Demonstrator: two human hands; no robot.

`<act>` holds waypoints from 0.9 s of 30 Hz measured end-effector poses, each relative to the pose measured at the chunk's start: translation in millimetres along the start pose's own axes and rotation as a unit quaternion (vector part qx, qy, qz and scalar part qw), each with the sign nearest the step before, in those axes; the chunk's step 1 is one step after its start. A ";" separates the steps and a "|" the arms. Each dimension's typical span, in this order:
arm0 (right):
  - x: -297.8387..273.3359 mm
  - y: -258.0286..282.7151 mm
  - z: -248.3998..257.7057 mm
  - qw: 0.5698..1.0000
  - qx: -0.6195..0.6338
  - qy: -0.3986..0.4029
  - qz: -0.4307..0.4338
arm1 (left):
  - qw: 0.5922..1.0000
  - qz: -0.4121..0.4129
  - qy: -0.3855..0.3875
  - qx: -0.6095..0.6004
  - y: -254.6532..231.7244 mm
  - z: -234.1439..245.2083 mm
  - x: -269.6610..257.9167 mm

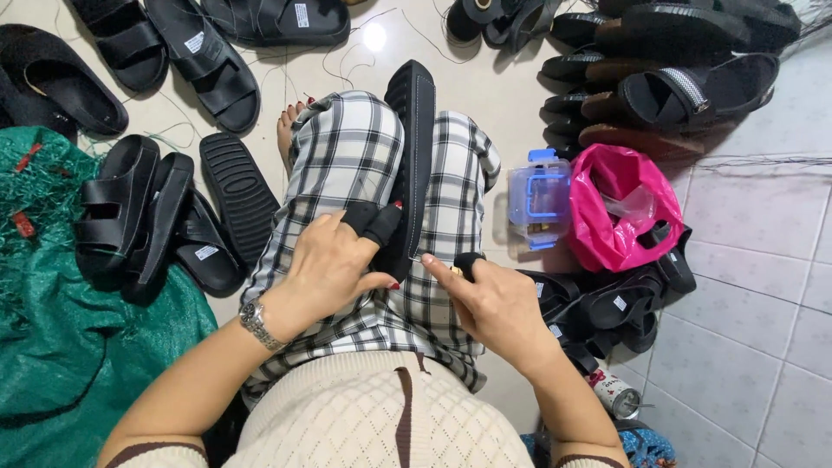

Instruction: The person is performing a manual repair on a sandal by sewing the upper part to the sole using a needle and thread while sitting on the floor.

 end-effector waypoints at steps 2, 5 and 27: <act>-2.0 -0.6 -0.1 1.000 -0.004 -0.004 -0.001 | 1.000 -0.001 -0.006 0.000 -2.4 3.9 2.1; -3.8 -1.3 0.4 1.000 -0.006 -0.008 -0.001 | 1.000 -0.001 -0.013 -0.003 -5.7 8.5 4.9; -28.1 0.7 -30.8 0.994 -0.085 0.021 0.057 | 0.983 -0.087 -0.157 -0.025 -6.9 -38.3 -27.3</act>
Point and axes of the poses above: each hand's wrist, its own x-axis towards the middle knuckle, its own z-axis out of the back of the hand, y = z × x, the point moved 9 cm from there along x, towards the middle knuckle, and after that the axes turned 11 degrees about -y, right-handed, at the moved point
